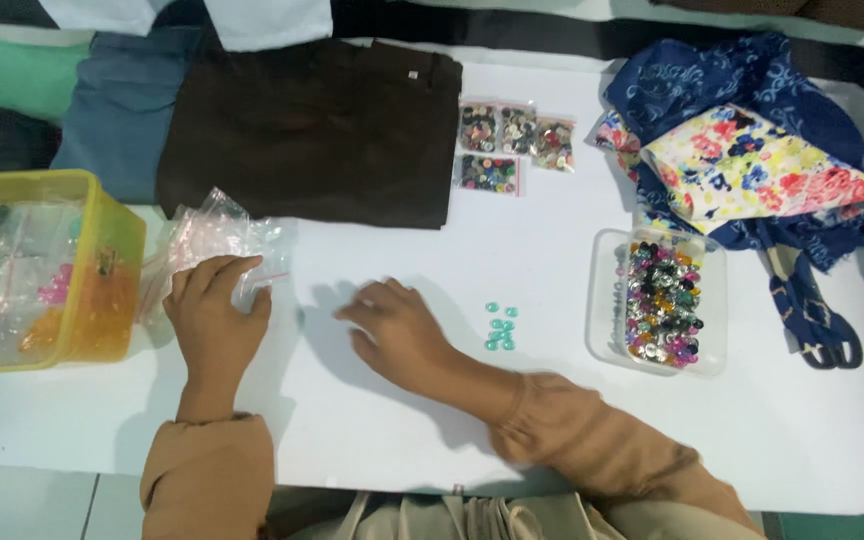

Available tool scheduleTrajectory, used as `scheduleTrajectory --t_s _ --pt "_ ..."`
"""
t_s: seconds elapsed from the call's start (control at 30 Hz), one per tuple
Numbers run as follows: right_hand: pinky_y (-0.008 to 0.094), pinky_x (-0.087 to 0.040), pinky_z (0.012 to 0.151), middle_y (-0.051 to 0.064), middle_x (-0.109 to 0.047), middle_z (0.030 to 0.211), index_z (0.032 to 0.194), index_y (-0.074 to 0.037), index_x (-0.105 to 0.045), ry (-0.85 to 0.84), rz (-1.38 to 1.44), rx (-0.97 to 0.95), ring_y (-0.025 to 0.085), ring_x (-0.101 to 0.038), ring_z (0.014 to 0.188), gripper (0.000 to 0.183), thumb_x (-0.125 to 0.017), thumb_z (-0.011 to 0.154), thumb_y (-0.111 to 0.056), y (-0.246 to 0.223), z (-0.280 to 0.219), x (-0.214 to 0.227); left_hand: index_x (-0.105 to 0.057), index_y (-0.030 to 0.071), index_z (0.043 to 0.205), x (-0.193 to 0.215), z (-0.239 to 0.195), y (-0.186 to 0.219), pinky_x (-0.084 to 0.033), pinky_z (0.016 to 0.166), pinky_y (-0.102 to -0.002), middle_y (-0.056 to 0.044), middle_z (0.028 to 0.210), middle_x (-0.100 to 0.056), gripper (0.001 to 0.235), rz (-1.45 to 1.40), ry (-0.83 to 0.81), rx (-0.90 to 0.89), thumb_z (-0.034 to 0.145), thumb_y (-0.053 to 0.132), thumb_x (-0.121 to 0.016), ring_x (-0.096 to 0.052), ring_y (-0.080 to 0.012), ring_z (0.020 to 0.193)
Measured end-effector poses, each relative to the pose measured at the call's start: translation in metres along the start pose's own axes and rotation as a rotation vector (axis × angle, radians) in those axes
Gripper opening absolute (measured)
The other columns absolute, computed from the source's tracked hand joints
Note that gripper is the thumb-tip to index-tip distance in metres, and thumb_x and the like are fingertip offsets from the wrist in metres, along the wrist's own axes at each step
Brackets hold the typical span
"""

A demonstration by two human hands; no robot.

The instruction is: The person sorts colorful buttons from a container onto a table and then places them into small plastic bags. The person handles yellow and green buttons, arranging them on the table before bagging them.

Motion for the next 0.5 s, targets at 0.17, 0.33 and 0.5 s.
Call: scheduleTrajectory --t_s 0.17,0.33,0.5 --pt "0.042 -0.054 0.075 0.015 -0.067 0.11 0.114 -0.007 -0.074 -0.069 -0.116 0.018 0.03 -0.063 0.101 0.025 -0.068 0.09 -0.01 0.004 0.062 -0.067 -0.08 0.02 0.108 -0.011 0.004 -0.013 -0.046 0.09 -0.044 0.001 0.107 -0.066 0.03 0.044 0.021 -0.009 0.079 0.012 -0.082 -0.059 -0.0236 0.104" --pt "0.041 -0.052 0.075 0.013 -0.063 0.107 0.118 -0.004 -0.07 -0.124 -0.262 0.039 0.027 -0.058 0.103 0.023 -0.062 0.099 -0.013 0.021 0.084 -0.115 -0.08 0.021 0.105 -0.013 0.002 -0.015 -0.044 0.093 -0.043 0.002 0.107 -0.065 0.025 0.055 0.001 -0.006 0.082 0.012 -0.081 -0.057 -0.0214 0.106" --pt "0.036 -0.051 0.073 0.008 -0.059 0.092 0.102 -0.005 -0.071 -0.109 -0.391 0.156 0.023 -0.056 0.095 0.01 -0.063 0.096 -0.009 0.019 0.086 -0.126 -0.08 0.016 0.105 -0.017 -0.001 -0.014 -0.044 0.093 -0.045 0.0 0.11 -0.064 0.027 0.046 -0.013 -0.027 0.078 0.01 -0.081 -0.056 -0.024 0.109"
Point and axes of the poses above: each hand's wrist, its own z-axis towards the middle knuckle, its own x-axis out of the back of the hand, y = z × x, the point moved 6 cm from there along z, towards the middle knuckle
